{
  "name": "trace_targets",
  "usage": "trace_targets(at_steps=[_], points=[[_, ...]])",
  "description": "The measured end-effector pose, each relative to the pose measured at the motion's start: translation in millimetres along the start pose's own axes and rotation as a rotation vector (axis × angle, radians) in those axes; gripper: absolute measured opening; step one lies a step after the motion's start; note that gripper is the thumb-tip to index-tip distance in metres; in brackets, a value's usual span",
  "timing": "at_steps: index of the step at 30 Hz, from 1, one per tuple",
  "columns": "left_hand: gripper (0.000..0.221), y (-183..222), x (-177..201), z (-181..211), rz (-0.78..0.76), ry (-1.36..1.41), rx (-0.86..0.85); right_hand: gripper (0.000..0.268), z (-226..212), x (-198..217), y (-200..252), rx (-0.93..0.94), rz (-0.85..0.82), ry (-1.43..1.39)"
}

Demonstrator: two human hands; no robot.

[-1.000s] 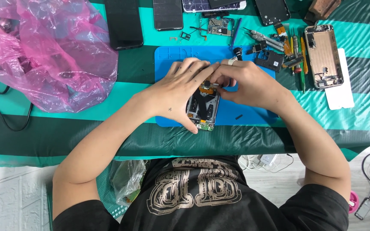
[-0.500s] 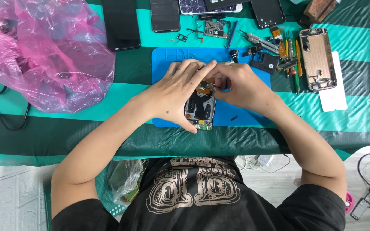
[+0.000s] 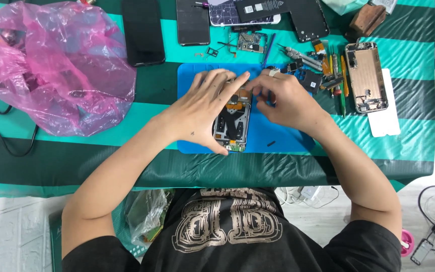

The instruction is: Connecting internal ribbon cables and the motherboard to a smartphone chassis during a repair process.

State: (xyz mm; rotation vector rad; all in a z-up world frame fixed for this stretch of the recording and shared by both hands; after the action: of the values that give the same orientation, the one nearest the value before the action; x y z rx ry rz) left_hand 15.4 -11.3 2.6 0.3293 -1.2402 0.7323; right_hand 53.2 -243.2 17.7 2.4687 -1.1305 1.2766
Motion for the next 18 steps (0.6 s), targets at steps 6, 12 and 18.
trace_targets(at_steps=[6, 12, 18], points=[[0.172, 2.0, 4.1, 2.1, 0.070, -0.043, 0.000, 0.027, -10.0, 2.5, -1.0, -0.118, 0.111, -0.046], [0.169, 0.7, 3.6, 0.0, 0.143, -0.067, -0.067, 0.039, -8.6, 4.2, -4.5, -0.401, 0.106, -0.494], [0.156, 0.7, 8.9, 2.3, 0.209, -0.037, -0.126, 0.013, -1.4, -3.7, -2.9, -0.356, 0.070, -0.666]])
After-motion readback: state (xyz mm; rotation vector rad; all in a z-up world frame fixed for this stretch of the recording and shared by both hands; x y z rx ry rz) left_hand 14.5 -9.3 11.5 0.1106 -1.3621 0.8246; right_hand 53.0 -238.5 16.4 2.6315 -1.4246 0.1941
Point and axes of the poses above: each hand's wrist, its own y-axis away from the middle knuckle, its own x-axis out of the back of the hand, z = x × y, the point moved 2 cm from there along -y, towards the middle knuckle, and after that the axes turned 2 degrees about z, right-handed, at the moved point
